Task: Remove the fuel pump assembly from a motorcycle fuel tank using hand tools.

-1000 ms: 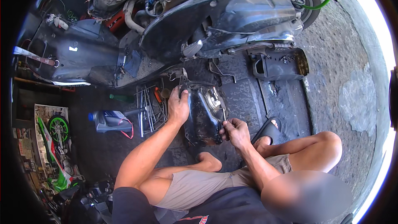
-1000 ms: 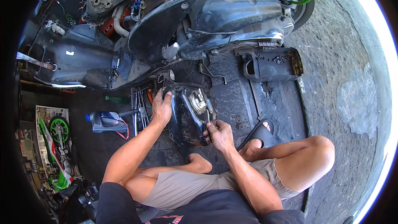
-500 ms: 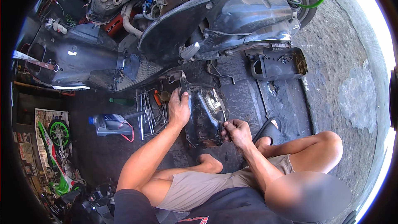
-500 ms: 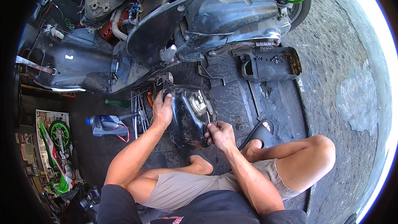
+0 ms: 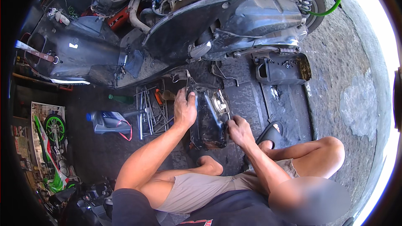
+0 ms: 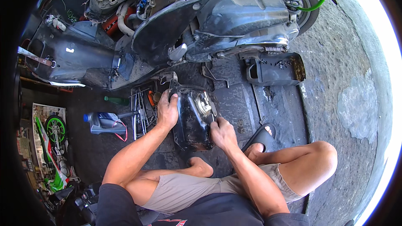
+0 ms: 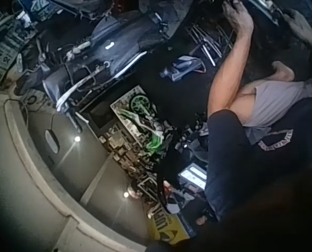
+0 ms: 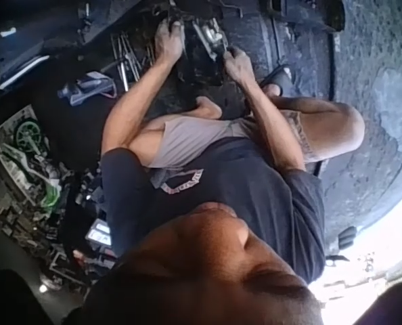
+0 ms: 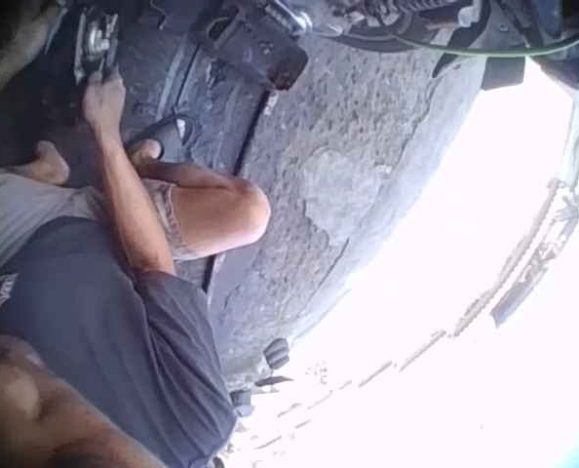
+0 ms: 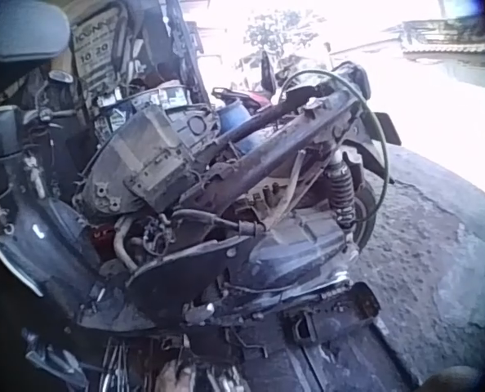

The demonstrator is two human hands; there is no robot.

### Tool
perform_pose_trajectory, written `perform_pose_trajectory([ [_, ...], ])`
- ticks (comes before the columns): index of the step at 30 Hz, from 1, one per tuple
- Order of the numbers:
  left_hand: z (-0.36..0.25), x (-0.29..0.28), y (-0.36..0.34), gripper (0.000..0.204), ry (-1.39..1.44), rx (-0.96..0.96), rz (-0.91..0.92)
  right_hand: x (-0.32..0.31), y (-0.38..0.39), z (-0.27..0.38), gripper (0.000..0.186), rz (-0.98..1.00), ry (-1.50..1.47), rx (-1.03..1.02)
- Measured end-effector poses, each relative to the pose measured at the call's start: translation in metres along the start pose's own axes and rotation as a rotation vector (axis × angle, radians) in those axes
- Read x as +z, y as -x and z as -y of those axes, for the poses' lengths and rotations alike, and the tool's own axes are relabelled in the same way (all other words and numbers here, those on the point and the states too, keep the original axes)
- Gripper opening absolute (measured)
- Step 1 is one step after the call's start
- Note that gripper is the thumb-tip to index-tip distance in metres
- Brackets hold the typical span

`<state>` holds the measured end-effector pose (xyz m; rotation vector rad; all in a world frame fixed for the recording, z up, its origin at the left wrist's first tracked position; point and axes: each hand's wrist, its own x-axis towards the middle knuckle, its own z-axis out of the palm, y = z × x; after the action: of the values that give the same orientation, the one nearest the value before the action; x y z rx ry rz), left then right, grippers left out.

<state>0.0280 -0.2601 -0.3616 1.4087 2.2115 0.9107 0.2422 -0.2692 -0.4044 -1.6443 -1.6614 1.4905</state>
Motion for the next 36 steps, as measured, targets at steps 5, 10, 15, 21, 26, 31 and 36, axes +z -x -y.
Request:
perform_pose_trajectory([
  [5, -0.004, 0.001, 0.001, 0.037, -0.075, 0.020, -0.033, 0.015, -0.009, 0.007, 0.036, -0.136, 0.183, -0.030],
  [10, -0.016, 0.007, -0.004, 0.038, -0.094, 0.065, -0.037, 0.015, -0.029, -0.046, 0.025, -0.162, 0.231, -0.420],
  [15, -0.001, -0.002, 0.001, 0.033, 0.010, 0.030, -0.041, 0.029, -0.017, -0.032, 0.021, -0.280, -0.110, -0.392],
  [21, 0.000, -0.004, 0.001, 0.036, -0.059, 0.012, -0.043, 0.014, -0.047, -0.030, 0.033, -0.234, -0.297, 0.060],
  [26, -0.008, 0.001, 0.001, 0.035, -0.091, 0.023, -0.045, 0.016, -0.066, -0.033, 0.040, -0.125, -0.226, 0.169],
  [31, -0.010, -0.002, 0.003, 0.032, -0.078, 0.009, -0.052, 0.017, -0.065, -0.029, 0.041, -0.089, -0.201, 0.170],
  [36, -0.015, 0.001, 0.003, 0.032, -0.097, 0.023, -0.062, 0.014, -0.068, -0.027, 0.041, -0.093, -0.180, 0.195],
])
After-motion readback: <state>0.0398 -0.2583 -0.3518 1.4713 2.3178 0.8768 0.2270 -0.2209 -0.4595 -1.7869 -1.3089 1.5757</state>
